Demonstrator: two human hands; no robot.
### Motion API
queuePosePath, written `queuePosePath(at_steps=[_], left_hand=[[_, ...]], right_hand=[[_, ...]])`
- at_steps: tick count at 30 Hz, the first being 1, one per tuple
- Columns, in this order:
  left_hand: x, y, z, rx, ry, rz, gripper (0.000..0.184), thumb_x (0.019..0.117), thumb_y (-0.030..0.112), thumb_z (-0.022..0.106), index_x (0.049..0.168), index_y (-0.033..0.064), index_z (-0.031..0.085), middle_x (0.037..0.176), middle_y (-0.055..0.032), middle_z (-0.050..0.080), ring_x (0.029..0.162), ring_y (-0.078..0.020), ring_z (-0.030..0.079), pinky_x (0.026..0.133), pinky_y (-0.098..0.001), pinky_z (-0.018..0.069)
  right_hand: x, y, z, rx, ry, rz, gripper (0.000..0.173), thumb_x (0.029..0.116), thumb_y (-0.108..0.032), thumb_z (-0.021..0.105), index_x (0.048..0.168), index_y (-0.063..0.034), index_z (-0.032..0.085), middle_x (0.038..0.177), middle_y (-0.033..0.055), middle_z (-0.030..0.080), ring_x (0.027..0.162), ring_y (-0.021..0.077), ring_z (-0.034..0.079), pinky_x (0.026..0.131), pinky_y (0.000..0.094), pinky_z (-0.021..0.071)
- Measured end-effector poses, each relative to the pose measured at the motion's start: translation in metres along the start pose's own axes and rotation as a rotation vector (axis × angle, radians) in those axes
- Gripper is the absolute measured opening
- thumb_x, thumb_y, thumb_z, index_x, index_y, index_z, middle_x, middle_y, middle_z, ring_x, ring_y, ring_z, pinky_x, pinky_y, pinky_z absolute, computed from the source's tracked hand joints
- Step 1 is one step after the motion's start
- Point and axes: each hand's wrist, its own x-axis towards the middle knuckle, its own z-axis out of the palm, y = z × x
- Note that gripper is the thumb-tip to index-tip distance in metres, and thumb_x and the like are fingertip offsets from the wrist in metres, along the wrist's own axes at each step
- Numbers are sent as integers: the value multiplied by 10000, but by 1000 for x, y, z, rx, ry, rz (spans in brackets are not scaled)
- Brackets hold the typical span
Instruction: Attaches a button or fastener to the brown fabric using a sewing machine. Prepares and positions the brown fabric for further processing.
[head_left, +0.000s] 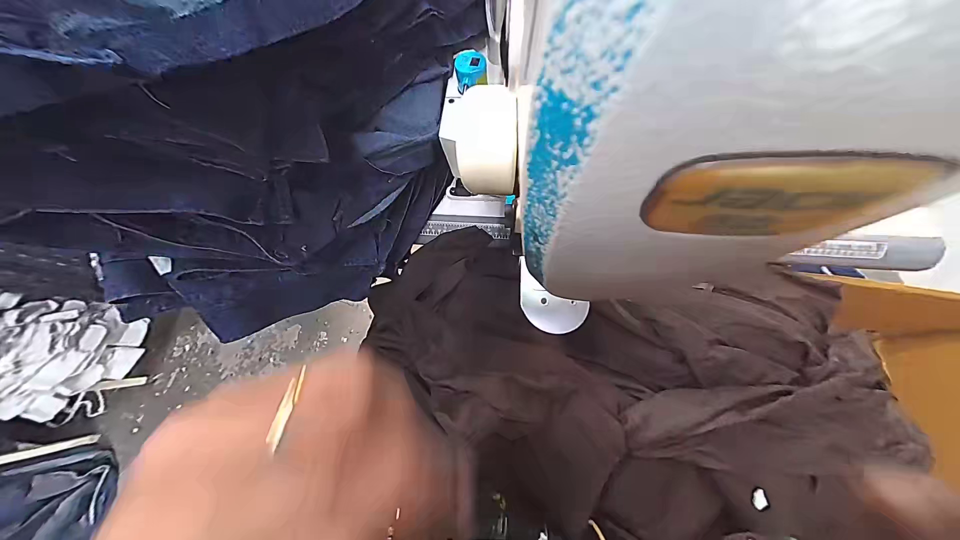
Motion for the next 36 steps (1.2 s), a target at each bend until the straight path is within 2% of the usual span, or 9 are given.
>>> queuePosePath(at_steps=[1,2,3,4,6,8,16,23,36], left_hand=[[8,-26,3,288,-55,-86,291,1016,287,566,1274,197,663,1250,-24,688,1181,-151,635,974,-381,536],[15,-50,13,465,-116,-160,493,977,304,598,1448,164,555,1470,-136,548,1379,-318,503,1084,-563,440],[17,-68,26,514,-129,-220,590,946,308,647,1484,102,523,1527,-238,461,1419,-450,426,1082,-689,376],[20,-75,40,483,-100,-269,562,952,333,661,1453,100,563,1503,-227,495,1396,-447,455,1067,-688,390],[29,-69,70,276,-18,-309,371,987,361,628,1289,159,700,1293,-57,679,1240,-231,607,1024,-492,487],[39,-58,93,61,-6,-282,290,1019,318,593,1190,140,743,1119,20,731,1097,-108,640,991,-375,488],[61,-48,121,-137,110,-328,181,971,264,676,976,105,763,896,62,693,904,-28,607,842,-231,477],[58,-53,125,-43,312,-248,114,936,182,693,951,77,735,918,22,683,925,-64,631,856,-249,530],[71,-56,153,-156,564,-82,164,921,92,715,1075,98,658,1010,60,664,936,-44,644,852,-242,556]], right_hand=[[-1,33,-6,-207,32,-57,238,1008,-268,637,880,-71,672,743,18,631,708,26,600,660,164,476],[0,66,-5,-368,101,-91,208,990,-245,638,902,-64,689,729,21,612,667,25,545,612,154,433],[1,93,1,-439,144,-108,204,968,-228,650,901,-45,709,717,33,609,645,32,518,589,160,414],[2,112,9,-440,158,-107,193,950,-215,662,900,-35,712,718,36,613,643,26,504,592,151,408],[4,130,27,-340,164,-105,164,919,-181,681,907,-22,722,725,25,604,651,-11,484,606,105,392],[3,132,39,-262,154,-107,152,907,-166,680,912,-22,730,738,24,609,660,-22,482,613,94,386],[0,132,56,-260,185,-151,149,914,-177,694,910,-38,748,742,68,640,636,78,538,589,186,442],[14,144,69,223,380,47,160,853,-14,692,1008,23,702,786,21,678,641,12,611,588,170,533],[19,140,72,198,394,-21,115,870,7,694,980,19,727,733,42,650,578,26,553,527,161,474]])
